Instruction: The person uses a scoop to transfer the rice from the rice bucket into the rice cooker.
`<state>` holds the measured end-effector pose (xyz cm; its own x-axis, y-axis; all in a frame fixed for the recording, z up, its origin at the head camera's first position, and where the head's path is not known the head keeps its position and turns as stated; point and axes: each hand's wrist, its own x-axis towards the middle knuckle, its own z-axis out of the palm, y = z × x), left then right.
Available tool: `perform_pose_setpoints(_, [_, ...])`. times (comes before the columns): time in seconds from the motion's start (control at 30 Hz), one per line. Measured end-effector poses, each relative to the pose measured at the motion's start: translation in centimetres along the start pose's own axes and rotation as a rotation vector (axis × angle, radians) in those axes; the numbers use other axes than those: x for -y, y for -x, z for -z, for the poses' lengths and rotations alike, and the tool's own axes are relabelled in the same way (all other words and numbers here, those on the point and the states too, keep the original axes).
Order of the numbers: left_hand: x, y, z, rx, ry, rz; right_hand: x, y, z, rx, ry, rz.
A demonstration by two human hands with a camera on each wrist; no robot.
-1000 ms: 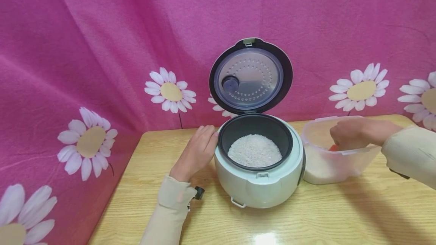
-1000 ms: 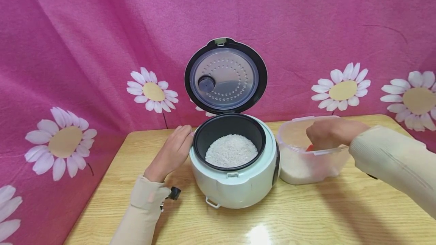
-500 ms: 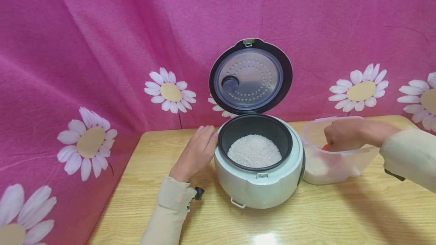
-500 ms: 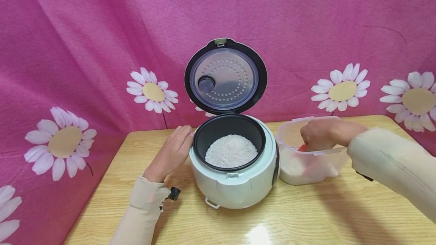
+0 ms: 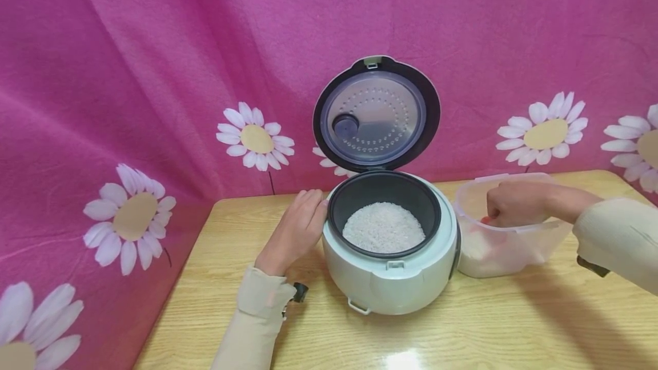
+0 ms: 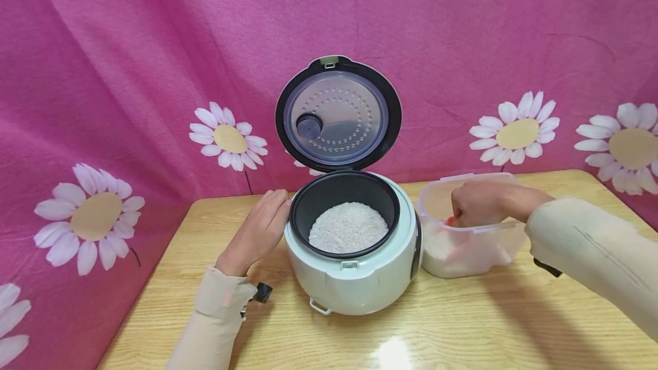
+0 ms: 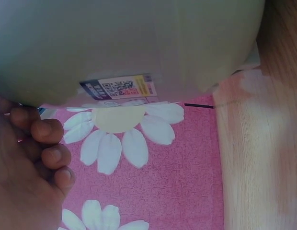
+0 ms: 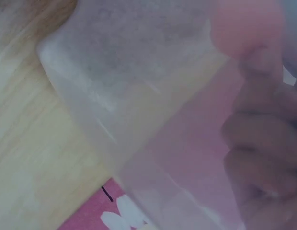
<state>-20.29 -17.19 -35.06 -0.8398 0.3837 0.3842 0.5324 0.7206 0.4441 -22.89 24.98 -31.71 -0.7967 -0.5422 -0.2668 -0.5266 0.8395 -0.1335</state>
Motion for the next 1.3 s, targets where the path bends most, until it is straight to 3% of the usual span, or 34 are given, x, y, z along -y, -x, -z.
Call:
perform_pose_setpoints(0.37, [-0.02, 0.06, -0.10, -0.004, 0.013, 0.005, -0.82, 0.00, -0.79, -0.020, -0.076, -0.020])
perform_pose_setpoints(0.6, [-0.08, 0.15, -0.13, 0.001, 0.023, 0.012, -0.75, -0.07, -0.81, -0.070, -0.042, -0.042])
perform_pose_setpoints(0.8, [-0.02, 0.00, -0.03, 0.001, 0.025, 0.019, -0.83, -0.25, -0.76, -0.049, -0.106, -0.046])
perform_pose_setpoints(1.3, [-0.23, -0.03, 0.06, -0.001, 0.026, 0.017, -0.76, 0.00, -0.33, 0.017, -0.146, -0.096])
